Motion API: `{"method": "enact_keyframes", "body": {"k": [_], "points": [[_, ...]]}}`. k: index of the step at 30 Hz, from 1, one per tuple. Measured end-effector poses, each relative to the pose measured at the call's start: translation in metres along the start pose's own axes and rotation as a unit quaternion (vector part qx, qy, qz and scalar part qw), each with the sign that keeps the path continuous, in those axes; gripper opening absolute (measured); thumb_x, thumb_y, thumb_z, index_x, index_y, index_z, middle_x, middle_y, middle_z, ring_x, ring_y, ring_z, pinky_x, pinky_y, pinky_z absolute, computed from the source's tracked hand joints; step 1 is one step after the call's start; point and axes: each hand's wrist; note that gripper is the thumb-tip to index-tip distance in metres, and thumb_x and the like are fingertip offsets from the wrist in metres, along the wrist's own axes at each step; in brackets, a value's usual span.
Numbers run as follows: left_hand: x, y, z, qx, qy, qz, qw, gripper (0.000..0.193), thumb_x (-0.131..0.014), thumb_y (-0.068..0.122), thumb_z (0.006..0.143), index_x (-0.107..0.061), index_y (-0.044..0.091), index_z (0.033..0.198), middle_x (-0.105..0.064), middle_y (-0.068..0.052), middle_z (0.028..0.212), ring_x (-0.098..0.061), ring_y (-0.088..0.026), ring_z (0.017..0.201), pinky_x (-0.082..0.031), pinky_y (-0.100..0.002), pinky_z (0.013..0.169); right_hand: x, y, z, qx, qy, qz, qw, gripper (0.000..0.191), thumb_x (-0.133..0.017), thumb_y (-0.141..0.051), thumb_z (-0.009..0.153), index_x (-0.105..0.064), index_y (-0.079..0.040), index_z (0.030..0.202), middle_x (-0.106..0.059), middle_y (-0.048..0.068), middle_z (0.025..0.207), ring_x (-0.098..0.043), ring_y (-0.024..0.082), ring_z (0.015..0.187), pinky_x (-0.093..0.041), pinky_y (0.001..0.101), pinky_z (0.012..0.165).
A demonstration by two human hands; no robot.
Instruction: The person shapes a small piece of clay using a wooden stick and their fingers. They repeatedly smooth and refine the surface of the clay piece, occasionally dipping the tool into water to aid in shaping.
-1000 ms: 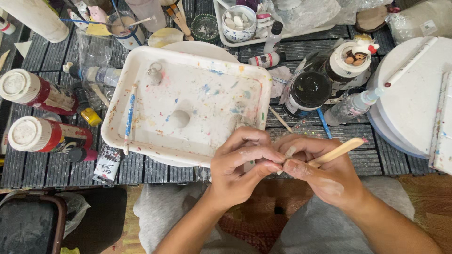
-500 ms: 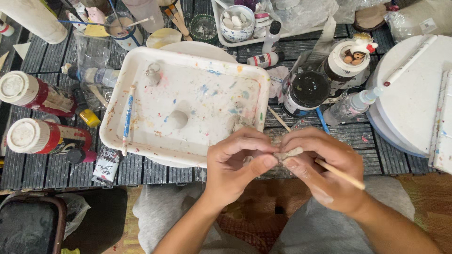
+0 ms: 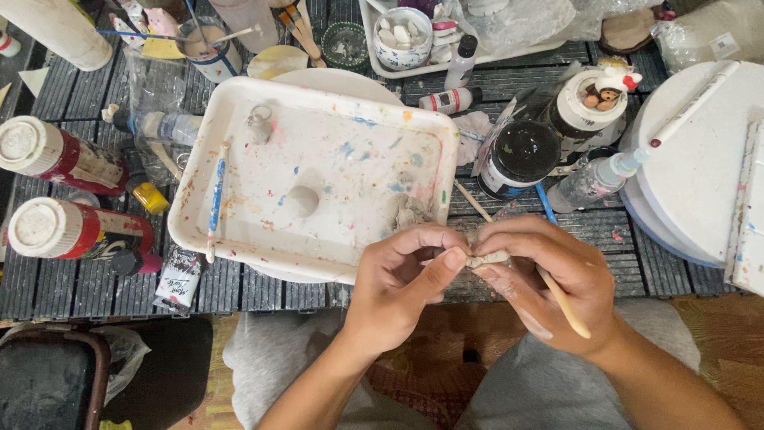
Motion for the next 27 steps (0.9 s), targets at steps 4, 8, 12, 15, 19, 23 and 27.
{"method": "enact_keyframes", "body": {"k": [4,8,12,15,19,23,27], "points": [[0.002,-0.002,0.002,0.021,-0.008,-0.079,0.997,0.022,-0.073,0.018,0.102,-0.073,0.0,0.113,-0.063,0.0,0.085,-0.047,-0.003,0.067,-0.036,-0.018,0.051,0.0,0.002,0.001,-0.001,0.009,-0.003,1.0,0.02,-0.075,-0.003,0.09,-0.069,0.0,0.108,-0.072,0.013,0.111,-0.067,0.009,0.078,-0.049,0.0206,0.06],[0.005,-0.006,0.005,-0.032,-0.012,-0.052,0.998,0.019,-0.074,0.014,0.101,-0.074,-0.002,0.112,-0.067,-0.001,0.09,-0.051,-0.004,0.073,-0.039,-0.019,0.059,0.0,0.002,0.003,-0.012,0.025,-0.047,0.999,0.022,-0.078,-0.003,0.086,-0.07,0.0,0.106,-0.074,0.013,0.107,-0.064,0.007,0.068,-0.046,0.0199,0.054],[0.001,-0.01,0.004,-0.076,-0.013,-0.03,0.997,0.017,-0.074,0.013,0.103,-0.072,-0.001,0.112,-0.069,-0.001,0.1,-0.057,-0.004,0.086,-0.046,-0.02,0.072,-0.001,0.0,0.005,0.03,0.019,-0.064,0.997,0.023,-0.078,-0.004,0.086,-0.069,0.001,0.107,-0.073,0.013,0.107,-0.069,0.011,0.077,-0.052,0.0218,0.06],[0.0,-0.008,0.004,-0.033,-0.002,-0.009,0.999,0.018,-0.074,0.014,0.101,-0.072,0.0,0.111,-0.068,-0.001,0.094,-0.056,-0.004,0.08,-0.044,-0.019,0.063,-0.001,0.001,0.006,0.053,0.015,-0.07,0.996,0.025,-0.08,-0.005,0.085,-0.069,0.001,0.107,-0.073,0.014,0.107,-0.073,0.015,0.086,-0.057,0.0244,0.068],[0.001,-0.002,0.006,-0.002,0.002,0.008,1.0,0.021,-0.073,0.017,0.097,-0.073,0.0,0.109,-0.07,-0.003,0.092,-0.058,-0.004,0.076,-0.045,-0.019,0.056,0.0,0.004,0.005,0.029,0.014,-0.061,0.998,0.022,-0.08,-0.006,0.085,-0.072,0.0,0.104,-0.075,0.014,0.106,-0.076,0.018,0.091,-0.063,0.0285,0.076],[0.004,0.003,0.01,-0.039,-0.031,-0.018,0.999,0.025,-0.074,0.02,0.096,-0.07,0.003,0.113,-0.071,0.0,0.098,-0.059,-0.004,0.079,-0.048,-0.019,0.064,0.006,0.009,0.008,0.015,0.011,-0.016,1.0,0.025,-0.083,-0.01,0.082,-0.074,-0.002,0.104,-0.078,0.012,0.103,-0.078,0.016,0.085,-0.062,0.0256,0.07],[0.005,0.0,0.011,0.001,-0.022,-0.028,0.999,0.02,-0.076,0.015,0.094,-0.073,0.0,0.107,-0.069,-0.003,0.092,-0.056,-0.006,0.071,-0.043,-0.02,0.058,0.01,0.01,0.0,-0.09,0.017,-0.042,0.995,0.039,-0.09,-0.014,0.069,-0.078,-0.001,0.105,-0.081,0.01,0.092,-0.063,0.014,0.059,-0.049,0.0244,0.053]]}}
Point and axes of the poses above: each hand's wrist, its own z-axis towards the middle knuckle, its own x-axis out of the back of the hand, y = z × x
